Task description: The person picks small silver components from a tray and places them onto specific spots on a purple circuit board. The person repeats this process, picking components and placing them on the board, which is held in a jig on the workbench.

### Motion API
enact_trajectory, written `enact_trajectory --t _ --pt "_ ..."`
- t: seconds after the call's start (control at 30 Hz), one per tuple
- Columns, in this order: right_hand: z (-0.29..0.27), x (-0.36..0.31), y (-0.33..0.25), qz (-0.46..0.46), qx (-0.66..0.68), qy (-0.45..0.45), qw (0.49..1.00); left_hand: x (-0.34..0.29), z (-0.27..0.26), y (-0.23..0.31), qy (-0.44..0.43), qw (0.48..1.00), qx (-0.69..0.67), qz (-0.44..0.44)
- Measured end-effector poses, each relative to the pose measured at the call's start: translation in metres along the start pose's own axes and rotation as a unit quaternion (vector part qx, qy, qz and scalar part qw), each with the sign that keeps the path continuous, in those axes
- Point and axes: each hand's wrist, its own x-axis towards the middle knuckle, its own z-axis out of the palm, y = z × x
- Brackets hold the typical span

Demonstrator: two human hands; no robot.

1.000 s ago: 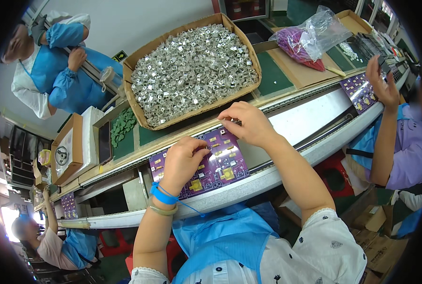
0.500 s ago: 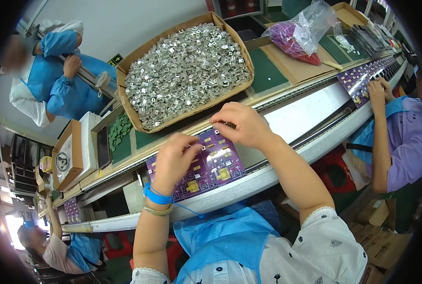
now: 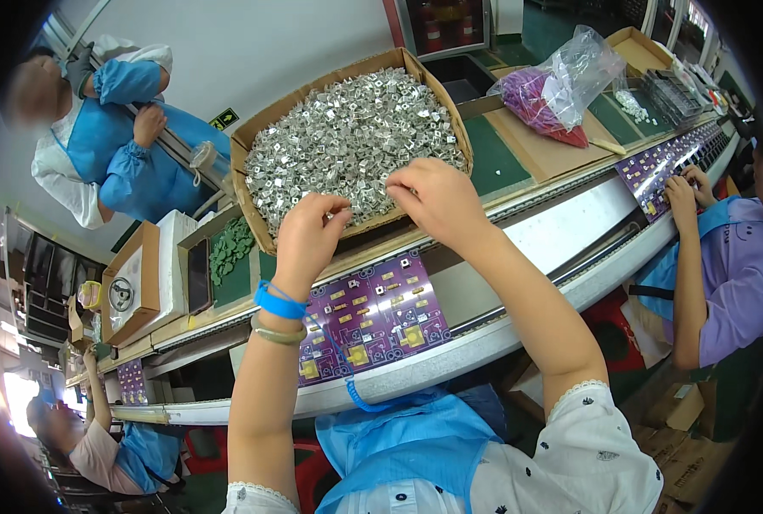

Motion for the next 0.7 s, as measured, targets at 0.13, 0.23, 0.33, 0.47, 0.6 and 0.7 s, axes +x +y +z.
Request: enact_trajectory --t 0.13,0.23,0.33,0.47,0.6,0.7 --pt "0.017 0.013 0.013 -0.022 -0.052 -0.038 0.998 0.016 0.014 0.000 -0.019 1.000 0.018 0.014" --pt "0.027 0.014 0.019 -0.025 -0.111 -0.045 0.992 0.025 0.027 0.005 -0.036 0.999 0.013 0.019" --pt "0.034 0.013 0.020 -0.004 -0.141 -0.069 0.988 0.028 0.035 0.005 -0.044 0.998 0.035 0.021" --pt "0.037 0.007 0.021 -0.009 -0.109 -0.045 0.993 0.022 0.031 -0.005 -0.031 1.000 -0.007 0.002" --pt "0.032 0.005 0.006 -0.020 -0.073 0.017 0.997 0.016 0.003 -0.007 -0.015 0.999 -0.036 -0.019" --pt "0.036 0.008 -0.007 -0.034 -0.037 0.018 0.999 0.006 -0.034 -0.027 0.013 1.000 -0.001 -0.020"
